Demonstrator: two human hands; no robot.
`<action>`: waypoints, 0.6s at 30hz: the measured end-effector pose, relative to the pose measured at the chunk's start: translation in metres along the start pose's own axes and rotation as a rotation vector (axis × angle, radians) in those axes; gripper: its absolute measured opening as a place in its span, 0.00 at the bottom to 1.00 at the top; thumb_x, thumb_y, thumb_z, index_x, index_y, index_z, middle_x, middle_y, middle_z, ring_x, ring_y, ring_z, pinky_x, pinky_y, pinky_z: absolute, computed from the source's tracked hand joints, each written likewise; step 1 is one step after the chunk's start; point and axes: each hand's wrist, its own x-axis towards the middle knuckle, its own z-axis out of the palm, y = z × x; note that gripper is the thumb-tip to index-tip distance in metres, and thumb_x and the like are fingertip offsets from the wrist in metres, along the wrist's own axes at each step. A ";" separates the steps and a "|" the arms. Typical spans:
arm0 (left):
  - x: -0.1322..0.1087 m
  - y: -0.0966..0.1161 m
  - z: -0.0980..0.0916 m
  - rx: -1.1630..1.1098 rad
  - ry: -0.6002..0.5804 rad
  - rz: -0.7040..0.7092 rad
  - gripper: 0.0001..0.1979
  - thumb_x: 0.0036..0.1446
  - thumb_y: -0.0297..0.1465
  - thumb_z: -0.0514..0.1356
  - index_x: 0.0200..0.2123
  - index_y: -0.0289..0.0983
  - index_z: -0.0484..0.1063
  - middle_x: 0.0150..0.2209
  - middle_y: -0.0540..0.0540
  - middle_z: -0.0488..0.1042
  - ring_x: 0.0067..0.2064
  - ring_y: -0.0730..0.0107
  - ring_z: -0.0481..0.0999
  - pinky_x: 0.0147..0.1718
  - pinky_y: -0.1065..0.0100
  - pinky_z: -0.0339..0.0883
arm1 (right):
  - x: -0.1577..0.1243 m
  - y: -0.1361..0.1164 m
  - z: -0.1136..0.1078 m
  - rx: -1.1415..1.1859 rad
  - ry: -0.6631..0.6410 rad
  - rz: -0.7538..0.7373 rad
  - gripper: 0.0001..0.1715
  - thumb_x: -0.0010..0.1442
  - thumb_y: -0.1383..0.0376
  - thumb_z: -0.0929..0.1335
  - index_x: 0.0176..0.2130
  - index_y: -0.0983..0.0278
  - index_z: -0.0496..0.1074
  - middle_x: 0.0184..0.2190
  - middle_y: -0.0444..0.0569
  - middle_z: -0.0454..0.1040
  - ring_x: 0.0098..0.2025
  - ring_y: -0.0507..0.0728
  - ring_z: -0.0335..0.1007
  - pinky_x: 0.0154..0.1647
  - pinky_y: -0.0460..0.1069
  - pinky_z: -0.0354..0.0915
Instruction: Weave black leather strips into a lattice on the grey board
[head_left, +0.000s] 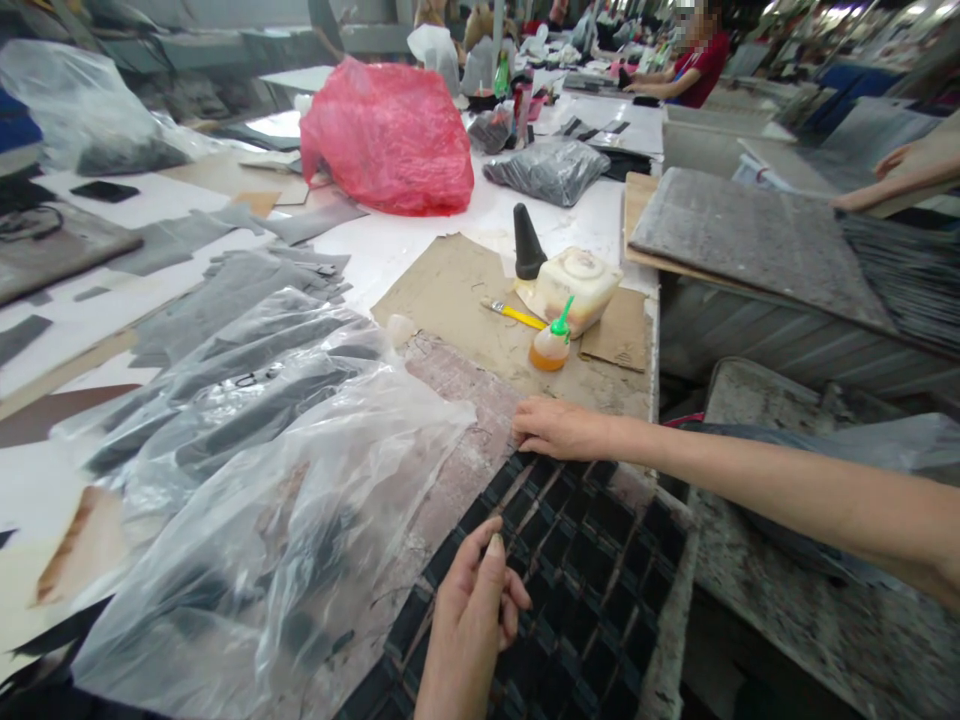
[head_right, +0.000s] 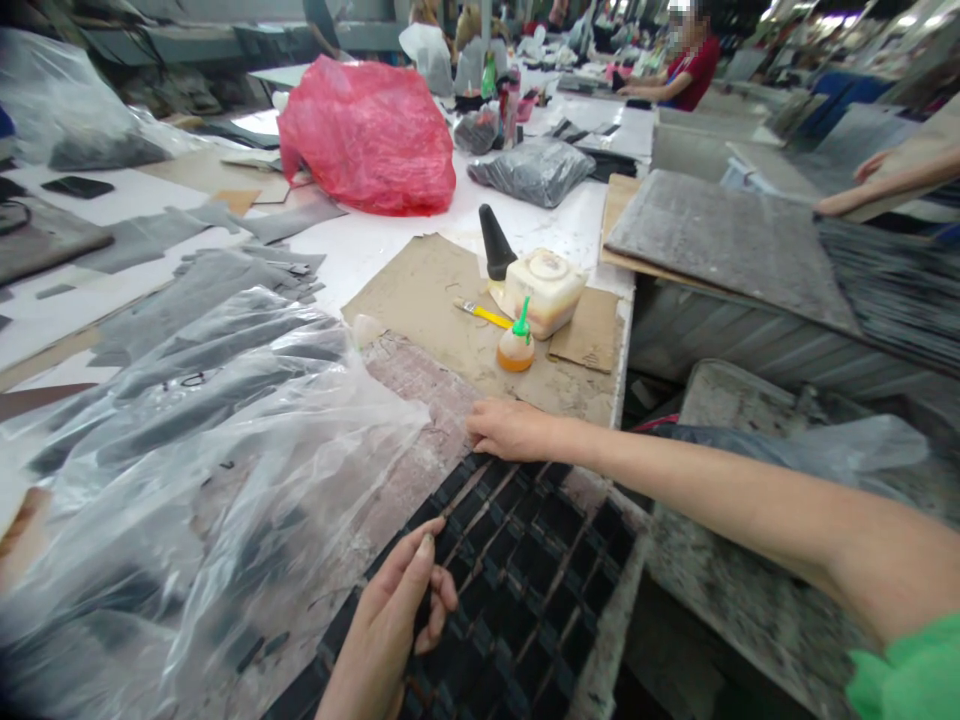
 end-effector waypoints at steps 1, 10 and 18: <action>0.000 0.000 0.000 -0.010 0.006 0.000 0.32 0.52 0.49 0.56 0.52 0.33 0.61 0.19 0.52 0.67 0.17 0.81 0.56 0.16 0.76 0.43 | -0.002 0.001 -0.001 -0.034 0.052 -0.004 0.05 0.55 0.71 0.68 0.35 0.68 0.70 0.36 0.52 0.67 0.41 0.57 0.63 0.42 0.50 0.61; 0.007 0.001 0.003 -0.402 0.143 -0.039 0.31 0.37 0.48 0.67 0.39 0.32 0.67 0.18 0.53 0.67 0.16 0.83 0.59 0.13 0.80 0.45 | -0.038 -0.010 -0.011 -0.036 0.249 0.077 0.07 0.62 0.69 0.62 0.35 0.67 0.69 0.33 0.50 0.67 0.36 0.55 0.65 0.39 0.49 0.62; -0.006 0.001 -0.001 -0.515 0.160 -0.069 0.29 0.32 0.44 0.71 0.35 0.32 0.68 0.18 0.53 0.67 0.17 0.84 0.60 0.14 0.82 0.46 | -0.044 -0.037 0.019 -0.150 0.141 0.020 0.08 0.62 0.68 0.62 0.38 0.66 0.70 0.35 0.51 0.68 0.38 0.56 0.64 0.40 0.49 0.63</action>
